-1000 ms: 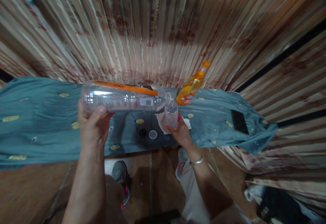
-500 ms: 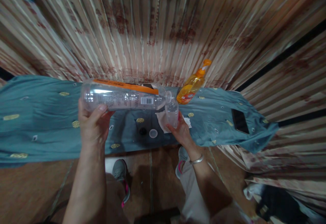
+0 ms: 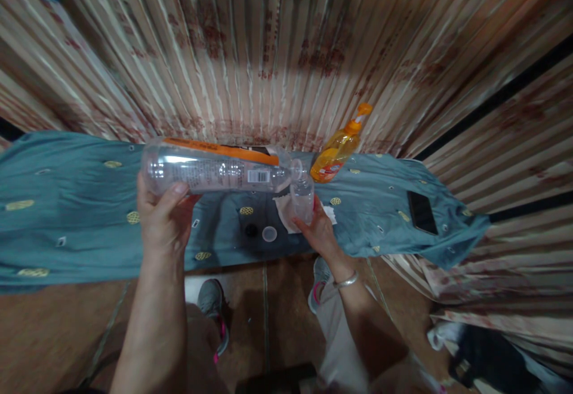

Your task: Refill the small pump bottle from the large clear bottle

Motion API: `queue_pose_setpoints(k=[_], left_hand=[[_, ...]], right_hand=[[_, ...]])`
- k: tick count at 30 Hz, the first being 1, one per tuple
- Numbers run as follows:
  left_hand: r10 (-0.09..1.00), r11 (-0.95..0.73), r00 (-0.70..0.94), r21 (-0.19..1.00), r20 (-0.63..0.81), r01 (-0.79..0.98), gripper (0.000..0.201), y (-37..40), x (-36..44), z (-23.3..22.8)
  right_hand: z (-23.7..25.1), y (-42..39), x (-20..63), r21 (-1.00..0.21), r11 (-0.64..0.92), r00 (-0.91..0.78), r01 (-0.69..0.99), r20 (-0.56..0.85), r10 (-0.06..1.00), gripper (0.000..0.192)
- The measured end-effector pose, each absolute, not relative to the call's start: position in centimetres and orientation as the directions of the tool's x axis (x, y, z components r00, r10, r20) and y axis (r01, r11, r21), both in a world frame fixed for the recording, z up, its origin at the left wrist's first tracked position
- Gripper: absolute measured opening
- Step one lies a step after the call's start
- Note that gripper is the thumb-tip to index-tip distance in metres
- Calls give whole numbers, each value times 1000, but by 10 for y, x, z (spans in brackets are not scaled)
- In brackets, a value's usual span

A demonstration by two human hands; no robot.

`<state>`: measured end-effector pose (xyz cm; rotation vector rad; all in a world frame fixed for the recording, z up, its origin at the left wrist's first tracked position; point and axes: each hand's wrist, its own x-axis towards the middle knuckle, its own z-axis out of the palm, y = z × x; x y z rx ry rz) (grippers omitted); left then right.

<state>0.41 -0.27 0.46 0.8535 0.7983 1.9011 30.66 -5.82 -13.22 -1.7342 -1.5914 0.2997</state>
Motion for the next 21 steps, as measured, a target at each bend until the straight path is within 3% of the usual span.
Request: queue_pose_setpoints(k=[4, 21], left_hand=[[891, -414, -379, 787, 249, -457, 46, -3, 4, 4], [890, -420, -372, 792, 265, -442, 47, -3, 4, 4]], right_hand=[[-130, -58, 306, -702, 0, 235, 712, 238, 942, 94], [-132, -58, 307, -706, 22, 228, 708, 258, 939, 93]])
